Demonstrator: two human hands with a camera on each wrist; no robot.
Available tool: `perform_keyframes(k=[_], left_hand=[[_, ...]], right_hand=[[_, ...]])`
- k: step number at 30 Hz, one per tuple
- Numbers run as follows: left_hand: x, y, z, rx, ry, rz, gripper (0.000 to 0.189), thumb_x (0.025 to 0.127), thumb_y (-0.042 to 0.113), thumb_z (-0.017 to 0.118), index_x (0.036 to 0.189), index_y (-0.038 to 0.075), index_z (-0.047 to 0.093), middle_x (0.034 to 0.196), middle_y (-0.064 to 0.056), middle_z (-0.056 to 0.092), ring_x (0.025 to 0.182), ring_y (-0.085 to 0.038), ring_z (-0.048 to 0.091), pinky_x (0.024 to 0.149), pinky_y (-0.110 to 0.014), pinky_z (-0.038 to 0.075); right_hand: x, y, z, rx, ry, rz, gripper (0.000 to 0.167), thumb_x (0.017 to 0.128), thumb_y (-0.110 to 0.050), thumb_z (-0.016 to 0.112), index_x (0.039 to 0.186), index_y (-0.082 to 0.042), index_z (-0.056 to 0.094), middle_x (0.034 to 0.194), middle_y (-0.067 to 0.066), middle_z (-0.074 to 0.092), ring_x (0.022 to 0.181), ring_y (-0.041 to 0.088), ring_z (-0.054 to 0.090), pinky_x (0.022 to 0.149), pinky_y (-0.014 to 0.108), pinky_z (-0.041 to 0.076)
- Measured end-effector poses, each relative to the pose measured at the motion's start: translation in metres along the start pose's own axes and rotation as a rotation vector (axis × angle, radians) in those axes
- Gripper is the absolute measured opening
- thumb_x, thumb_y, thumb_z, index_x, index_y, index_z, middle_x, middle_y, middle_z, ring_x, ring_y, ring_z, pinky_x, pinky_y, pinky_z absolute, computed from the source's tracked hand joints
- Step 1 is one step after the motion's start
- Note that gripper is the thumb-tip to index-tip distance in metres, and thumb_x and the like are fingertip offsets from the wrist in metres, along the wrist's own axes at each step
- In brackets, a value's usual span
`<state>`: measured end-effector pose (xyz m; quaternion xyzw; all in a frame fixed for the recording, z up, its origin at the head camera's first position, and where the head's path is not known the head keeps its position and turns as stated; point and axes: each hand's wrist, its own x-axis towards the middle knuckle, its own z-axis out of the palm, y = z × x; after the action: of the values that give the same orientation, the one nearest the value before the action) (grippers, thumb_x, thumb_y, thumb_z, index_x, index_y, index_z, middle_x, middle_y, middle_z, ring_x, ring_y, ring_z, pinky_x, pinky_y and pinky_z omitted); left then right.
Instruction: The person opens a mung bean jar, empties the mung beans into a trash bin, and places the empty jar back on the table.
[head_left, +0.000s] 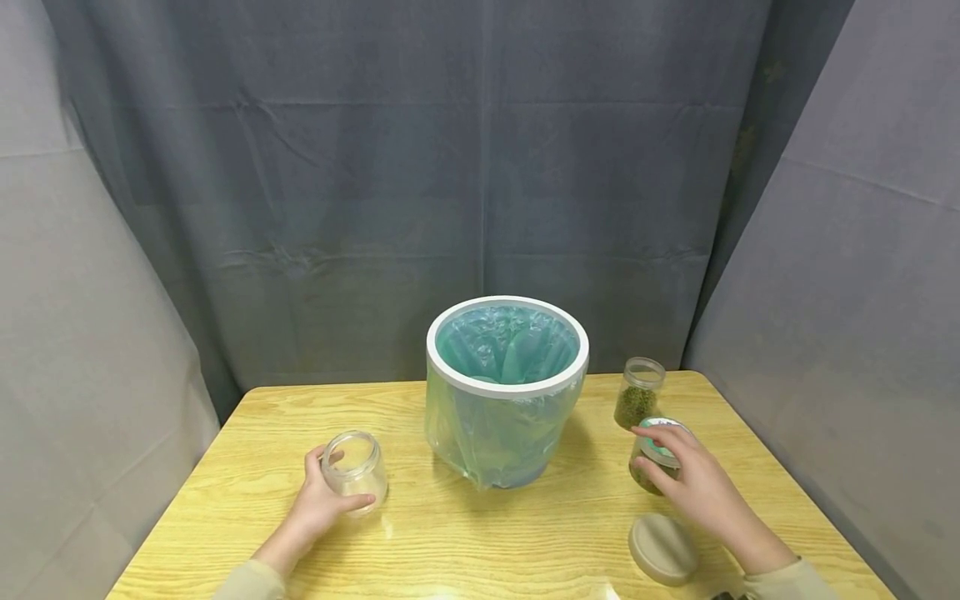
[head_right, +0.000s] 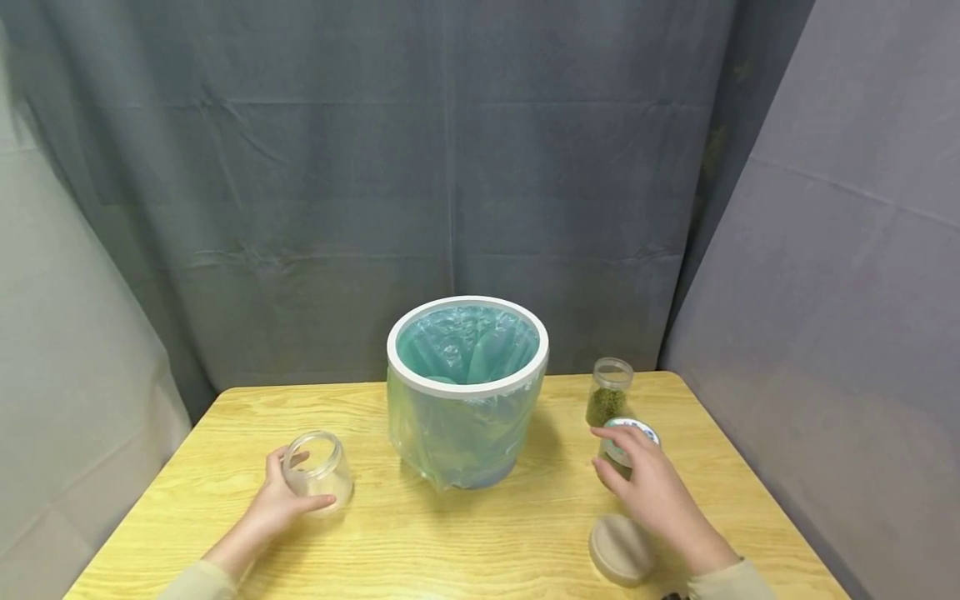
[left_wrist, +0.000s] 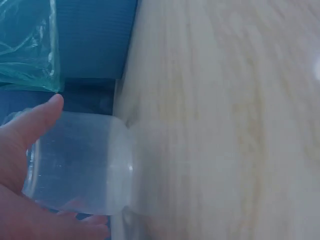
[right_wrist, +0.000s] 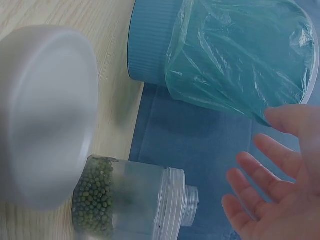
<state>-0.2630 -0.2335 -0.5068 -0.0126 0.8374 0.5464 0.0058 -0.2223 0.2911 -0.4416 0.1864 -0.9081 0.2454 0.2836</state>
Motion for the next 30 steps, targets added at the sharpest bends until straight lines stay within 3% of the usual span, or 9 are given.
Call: perform_keyframes(k=[3,6,9,12,16,20,23,30], left_hand=[[-0.002,0.007,-0.004,-0.007,-0.007,0.007,0.126,0.076,0.011,0.091,0.156,0.002,-0.006,0.162,-0.033,0.019,0.146,-0.058,0.026,0.12,-0.066,0.024],[-0.006,0.018,-0.01,0.007,-0.016,0.034,0.126,0.08,0.015,0.089,0.158,0.001,-0.008,0.161,-0.035,0.015,0.147,-0.059,0.022,0.118,-0.07,0.023],[-0.01,0.028,-0.016,0.032,-0.02,0.066,0.117,0.087,0.021,0.084,0.159,-0.001,-0.006,0.164,-0.031,0.013,0.152,-0.055,0.013,0.119,-0.072,0.018],[-0.013,0.039,-0.02,0.057,0.001,0.093,0.102,0.095,0.03,0.075,0.159,-0.003,0.003,0.165,-0.028,0.016,0.154,-0.05,0.009,0.121,-0.07,0.013],[-0.017,0.053,-0.022,0.074,0.038,0.132,0.083,0.101,0.033,0.067,0.157,-0.004,0.018,0.163,-0.026,0.026,0.155,-0.047,0.014,0.124,-0.066,0.013],[-0.023,0.068,-0.018,0.058,0.057,0.162,0.068,0.102,0.03,0.065,0.152,-0.004,0.032,0.158,-0.025,0.036,0.152,-0.044,0.024,0.125,-0.062,0.016],[-0.027,0.078,-0.013,0.041,0.054,0.163,0.063,0.103,0.028,0.065,0.149,-0.004,0.037,0.155,-0.025,0.042,0.15,-0.042,0.031,0.125,-0.06,0.02],[-0.035,0.092,0.003,0.05,0.061,0.199,0.056,0.1,0.022,0.068,0.144,-0.003,0.043,0.147,-0.023,0.05,0.141,-0.041,0.041,0.118,-0.061,0.032]], right_hand=[[0.0,0.0,-0.001,-0.002,-0.009,0.011,0.045,0.085,-0.008,0.083,0.127,-0.013,0.069,0.126,0.008,0.066,0.1,0.026,0.066,0.089,0.019,0.048],[0.002,0.0,-0.003,-0.008,-0.03,0.031,0.043,0.087,-0.009,0.081,0.128,-0.013,0.068,0.127,0.009,0.066,0.104,0.028,0.066,0.088,0.034,0.054],[0.004,0.0,-0.005,-0.008,-0.046,0.047,0.041,0.089,-0.009,0.079,0.129,-0.012,0.068,0.128,0.011,0.065,0.107,0.03,0.067,0.088,0.046,0.055],[0.006,0.001,-0.006,-0.011,-0.048,0.048,0.04,0.09,-0.009,0.079,0.128,-0.011,0.069,0.128,0.012,0.065,0.107,0.031,0.067,0.088,0.047,0.054],[0.01,0.001,-0.008,-0.007,-0.056,0.052,0.036,0.091,-0.01,0.078,0.126,-0.011,0.07,0.126,0.011,0.066,0.107,0.032,0.067,0.088,0.049,0.055],[0.016,0.002,-0.012,0.02,-0.082,0.065,0.033,0.094,-0.014,0.075,0.127,-0.009,0.069,0.126,0.015,0.065,0.113,0.039,0.064,0.09,0.06,0.052],[0.02,0.003,-0.015,0.027,-0.099,0.07,0.033,0.095,-0.017,0.074,0.126,-0.008,0.069,0.126,0.017,0.064,0.114,0.043,0.062,0.09,0.064,0.051],[0.025,0.007,-0.017,-0.028,-0.079,0.027,0.033,0.09,-0.012,0.078,0.123,-0.008,0.071,0.12,0.013,0.067,0.11,0.039,0.065,0.087,0.059,0.052]])
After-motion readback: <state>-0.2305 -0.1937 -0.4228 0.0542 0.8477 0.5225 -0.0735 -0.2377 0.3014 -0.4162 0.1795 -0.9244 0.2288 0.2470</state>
